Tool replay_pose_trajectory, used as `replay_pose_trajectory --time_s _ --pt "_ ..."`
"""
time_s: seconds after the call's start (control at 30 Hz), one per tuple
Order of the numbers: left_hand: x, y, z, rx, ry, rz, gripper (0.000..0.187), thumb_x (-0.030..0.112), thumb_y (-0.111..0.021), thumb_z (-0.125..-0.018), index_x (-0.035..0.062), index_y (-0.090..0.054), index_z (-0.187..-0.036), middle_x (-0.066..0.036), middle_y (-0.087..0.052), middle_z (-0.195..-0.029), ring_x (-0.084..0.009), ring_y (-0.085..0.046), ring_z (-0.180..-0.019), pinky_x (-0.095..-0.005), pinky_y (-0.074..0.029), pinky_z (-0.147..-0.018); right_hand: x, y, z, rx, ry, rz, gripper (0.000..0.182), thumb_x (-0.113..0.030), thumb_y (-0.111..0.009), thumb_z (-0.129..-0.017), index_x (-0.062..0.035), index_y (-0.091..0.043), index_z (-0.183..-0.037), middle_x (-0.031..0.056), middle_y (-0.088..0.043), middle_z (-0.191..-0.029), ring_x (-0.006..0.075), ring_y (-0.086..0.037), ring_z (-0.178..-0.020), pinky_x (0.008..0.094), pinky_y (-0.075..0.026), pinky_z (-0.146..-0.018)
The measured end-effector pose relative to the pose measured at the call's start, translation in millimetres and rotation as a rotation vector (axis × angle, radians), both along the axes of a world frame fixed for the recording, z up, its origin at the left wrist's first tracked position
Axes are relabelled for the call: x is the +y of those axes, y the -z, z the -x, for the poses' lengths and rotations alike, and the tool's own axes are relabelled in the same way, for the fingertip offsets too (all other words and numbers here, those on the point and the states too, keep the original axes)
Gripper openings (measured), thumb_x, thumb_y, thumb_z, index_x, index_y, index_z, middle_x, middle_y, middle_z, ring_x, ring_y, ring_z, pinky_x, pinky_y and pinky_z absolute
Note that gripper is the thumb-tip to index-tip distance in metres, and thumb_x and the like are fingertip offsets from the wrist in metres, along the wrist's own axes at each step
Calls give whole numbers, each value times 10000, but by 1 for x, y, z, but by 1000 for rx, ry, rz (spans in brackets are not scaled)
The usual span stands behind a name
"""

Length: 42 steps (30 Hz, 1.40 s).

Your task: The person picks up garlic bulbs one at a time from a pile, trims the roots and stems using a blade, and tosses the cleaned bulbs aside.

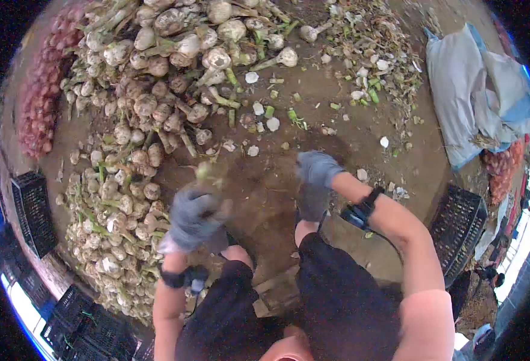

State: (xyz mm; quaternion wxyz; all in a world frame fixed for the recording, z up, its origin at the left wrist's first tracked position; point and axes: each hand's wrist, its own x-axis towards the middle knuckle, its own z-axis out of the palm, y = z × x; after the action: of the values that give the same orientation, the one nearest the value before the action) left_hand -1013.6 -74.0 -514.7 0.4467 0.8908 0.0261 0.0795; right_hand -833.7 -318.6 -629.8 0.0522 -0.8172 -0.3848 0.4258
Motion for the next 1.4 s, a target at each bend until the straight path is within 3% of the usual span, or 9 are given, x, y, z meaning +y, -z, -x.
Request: replay_pose_trajectory --time_s 0.17,0.2,0.3,0.37,0.43,0.57,0.83,1.03,1.4 --pt "97 -48 122 1052 -545 -908 284 328 -623 -751 46 -636 -725 -136 -628 -748 -292 -589 -656 -357 -470 -635 -3 -17 -3 -16 170 -52 322 -291 -531 -783 20 -574 -858 246 -586 -781 396 -574 -777 441 -458 -669" --pt "134 -58 167 1371 -806 -649 392 393 -563 -773 28 -618 -905 -217 -597 -917 -354 -577 -864 -414 -464 -743 -2 -18 -2 -4 185 -49 327 -292 -535 -782 24 -575 -859 250 -584 -774 396 -574 -772 442 -456 -667" --pt "137 -111 202 1118 -1071 -1055 493 398 -596 -788 18 -546 -1098 -195 -573 -1036 -340 -552 -953 -416 -430 -837 10 -22 2 63 219 -48 347 -301 -546 -776 28 -572 -885 249 -586 -773 396 -573 -763 442 -456 -671" --pt "126 -109 161 873 -951 -726 440 284 -627 -796 19 -521 -1130 -161 -585 -1011 -239 -587 -826 -353 -485 -717 14 -19 5 60 210 -55 359 -308 -547 -776 32 -569 -891 249 -587 -777 396 -573 -758 441 -456 -671" --pt "86 -81 92 633 -1018 283 490 207 -641 -793 44 -456 -1217 -118 -565 -1076 -115 -576 -667 -207 -447 -478 19 -18 8 55 199 -58 371 -315 -548 -775 35 -566 -897 249 -588 -781 396 -572 -754 440 -456 -671" --pt "41 4 -34 616 -730 874 840 174 -697 -742 26 -149 -1362 -168 -546 -1058 -215 -599 -777 -302 -493 -576 21 -26 11 55 210 -139 336 -291 -553 -777 14 -570 -916 231 -594 -786 393 -573 -757 432 -459 -666" --pt "63 145 -100 338 -1232 556 999 183 -804 -573 -24 -177 -1322 -160 -542 -1060 -263 -549 -866 -350 -467 -781 17 -35 4 66 314 -138 301 -263 -547 -783 -19 -571 -956 215 -600 -794 387 -576 -764 428 -457 -651" --pt "14 98 -55 256 -923 666 710 145 -813 -597 5 -410 -1165 -112 -565 -1017 -171 -563 -858 -264 -478 -753 39 -47 14 -58 433 -384 288 -240 -584 -755 -9 -579 -927 197 -603 -767 368 -583 -732 400 -457 -627" --pt "-31 83 -12 383 -358 428 548 201 -675 -748 30 -378 -1175 -63 -600 -1026 -192 -592 -898 -313 -479 -806 93 -93 31 -338 -167 -477 132 -105 -448 -780 -31 -524 -858 139 -581 -644 272 -602 -587 393 -461 -471"
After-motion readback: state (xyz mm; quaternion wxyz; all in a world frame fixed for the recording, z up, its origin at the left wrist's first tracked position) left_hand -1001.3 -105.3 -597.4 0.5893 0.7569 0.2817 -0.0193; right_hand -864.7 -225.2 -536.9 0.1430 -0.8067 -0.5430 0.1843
